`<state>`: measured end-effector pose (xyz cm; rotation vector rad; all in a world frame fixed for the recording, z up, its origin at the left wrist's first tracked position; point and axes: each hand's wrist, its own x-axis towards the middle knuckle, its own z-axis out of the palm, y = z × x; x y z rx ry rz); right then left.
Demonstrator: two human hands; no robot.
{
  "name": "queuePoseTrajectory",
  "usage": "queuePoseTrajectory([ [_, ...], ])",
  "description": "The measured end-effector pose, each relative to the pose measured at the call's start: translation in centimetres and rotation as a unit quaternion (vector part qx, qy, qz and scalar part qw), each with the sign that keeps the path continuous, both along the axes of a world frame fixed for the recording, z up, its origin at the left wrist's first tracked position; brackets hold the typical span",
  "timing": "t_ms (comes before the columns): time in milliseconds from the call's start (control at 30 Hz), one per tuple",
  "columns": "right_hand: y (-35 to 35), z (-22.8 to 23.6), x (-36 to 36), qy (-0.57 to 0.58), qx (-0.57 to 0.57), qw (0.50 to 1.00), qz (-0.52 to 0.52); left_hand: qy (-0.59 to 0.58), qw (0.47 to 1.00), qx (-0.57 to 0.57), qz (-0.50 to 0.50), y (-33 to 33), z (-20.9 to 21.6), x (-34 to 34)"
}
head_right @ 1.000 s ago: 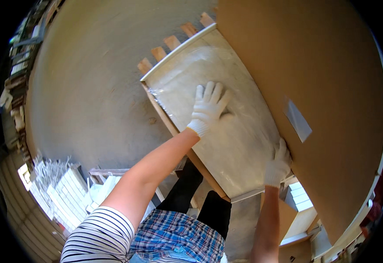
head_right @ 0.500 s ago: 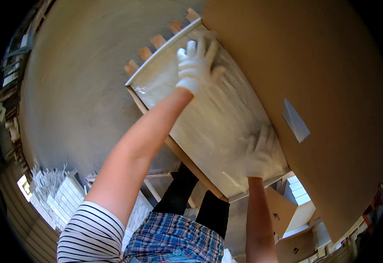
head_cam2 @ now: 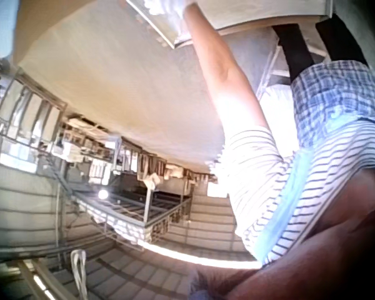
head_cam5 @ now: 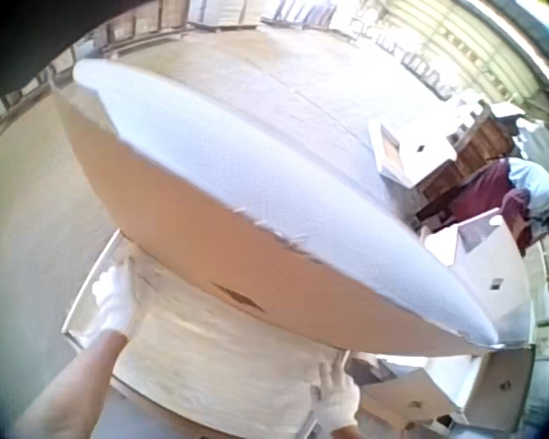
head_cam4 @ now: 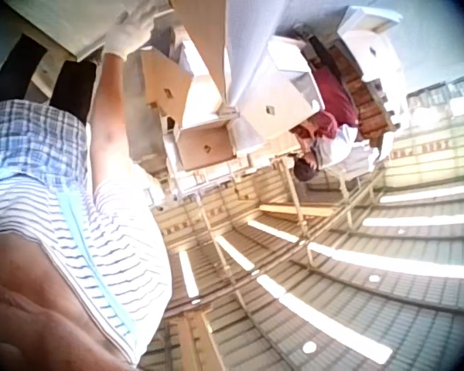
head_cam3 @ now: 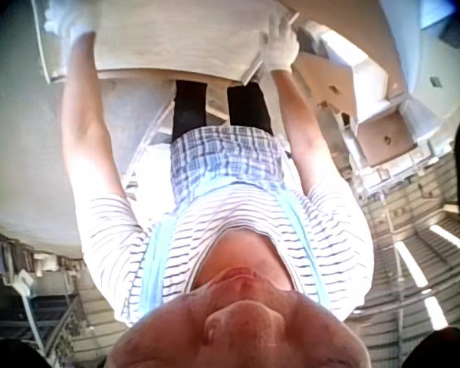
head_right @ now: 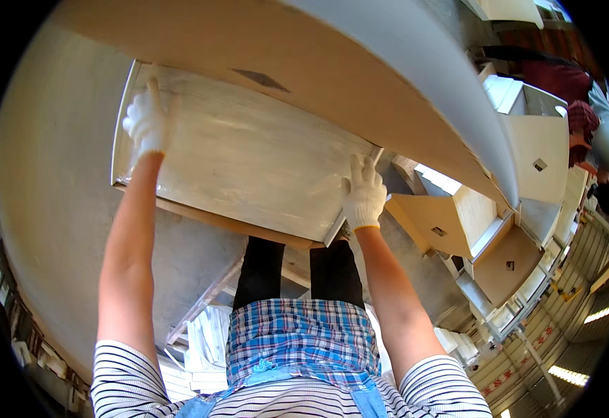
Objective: The person repeatedly picks up white flat-pack furniture panels, wraps each in a clear plastic sheet, and places them into cardboard boxes on a wooden pallet. The person also handles cardboard box flaps and inserts panels into boxes one at a time.
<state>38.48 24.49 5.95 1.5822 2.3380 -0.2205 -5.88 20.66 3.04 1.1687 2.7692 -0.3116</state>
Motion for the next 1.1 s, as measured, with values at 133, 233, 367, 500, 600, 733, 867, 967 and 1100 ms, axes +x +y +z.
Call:
queuePoseTrajectory([
  [133,-1.7,-1.4,1.8,0.002,0.053,0.989,0.141,0.028,0.984,-0.002,-0.173,-6.2,-3.3,7.7],
  [233,-0.4,-2.2,1.7,-0.029,-0.078,0.990,0.115,-0.173,0.941,0.049,-0.287,-11.1,-3.9,15.0],
  [367,2.6,-0.4,1.9,-0.018,-0.128,0.987,-0.095,-0.150,0.958,-0.053,-0.238,-12.1,0.9,20.7],
  [500,0.5,2.0,4.2,0.188,-0.116,0.961,-0.167,-0.100,0.974,-0.070,-0.191,-14.8,2.5,22.3],
  [600,-2.5,3.4,11.0,0.272,-0.204,0.933,-0.117,-0.060,0.978,-0.121,-0.159,-14.1,5.2,27.8],
  [733,-5.6,4.6,25.0,0.240,-0.371,0.897,0.001,-0.095,0.967,-0.114,-0.209,-14.3,6.3,39.1],
  [867,-7.8,4.0,40.0,0.183,-0.323,0.913,-0.168,-0.332,0.914,-0.148,-0.178,-14.2,9.6,52.0],
  [967,-11.4,6.7,54.1,0.150,-0.265,0.876,-0.373,-0.566,0.804,-0.123,-0.135,-11.8,13.3,61.9],
  [1100,-19.2,12.8,64.8,0.067,-0.188,0.819,-0.538,-0.624,0.750,-0.074,-0.203,-10.1,18.9,66.6],
])
